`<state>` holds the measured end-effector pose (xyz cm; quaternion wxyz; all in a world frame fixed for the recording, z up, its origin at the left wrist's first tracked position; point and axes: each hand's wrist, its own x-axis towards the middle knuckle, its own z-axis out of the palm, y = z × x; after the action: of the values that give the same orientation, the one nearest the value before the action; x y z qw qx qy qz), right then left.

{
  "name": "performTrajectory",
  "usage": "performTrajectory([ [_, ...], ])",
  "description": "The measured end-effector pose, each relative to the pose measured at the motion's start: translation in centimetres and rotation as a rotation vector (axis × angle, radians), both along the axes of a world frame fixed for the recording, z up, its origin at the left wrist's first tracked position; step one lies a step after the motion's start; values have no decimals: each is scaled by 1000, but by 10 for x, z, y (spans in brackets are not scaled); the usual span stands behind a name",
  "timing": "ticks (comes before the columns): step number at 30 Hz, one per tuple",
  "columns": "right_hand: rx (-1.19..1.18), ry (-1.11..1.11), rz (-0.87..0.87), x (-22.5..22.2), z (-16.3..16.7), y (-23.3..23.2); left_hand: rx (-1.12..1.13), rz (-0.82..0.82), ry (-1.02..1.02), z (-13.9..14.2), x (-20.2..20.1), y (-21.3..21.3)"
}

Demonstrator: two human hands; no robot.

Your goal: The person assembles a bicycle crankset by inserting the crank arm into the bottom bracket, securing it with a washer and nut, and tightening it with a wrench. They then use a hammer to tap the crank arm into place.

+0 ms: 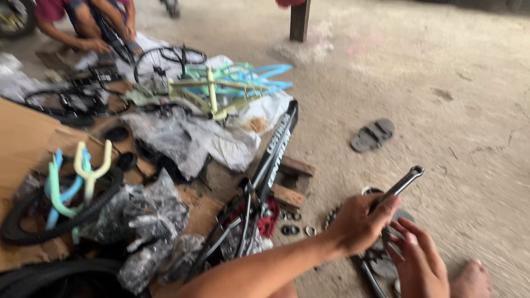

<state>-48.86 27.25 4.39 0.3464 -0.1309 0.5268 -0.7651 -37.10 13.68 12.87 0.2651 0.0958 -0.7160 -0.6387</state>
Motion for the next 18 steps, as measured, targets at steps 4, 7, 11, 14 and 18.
performTrajectory([
  [4,129,300,103,18,8,9,-68,12,32,-4,-2,-1],
  [7,270,508,126,28,18,12,-142,28,106,-8,-4,0],
  [11,306,417,154,38,32,17,-158,18,104,-13,-1,5],
  [14,338,549,155,45,38,20,-140,-19,93,-12,3,7],
  [18,319,522,132,51,42,21,-97,-37,114,-5,10,10],
])
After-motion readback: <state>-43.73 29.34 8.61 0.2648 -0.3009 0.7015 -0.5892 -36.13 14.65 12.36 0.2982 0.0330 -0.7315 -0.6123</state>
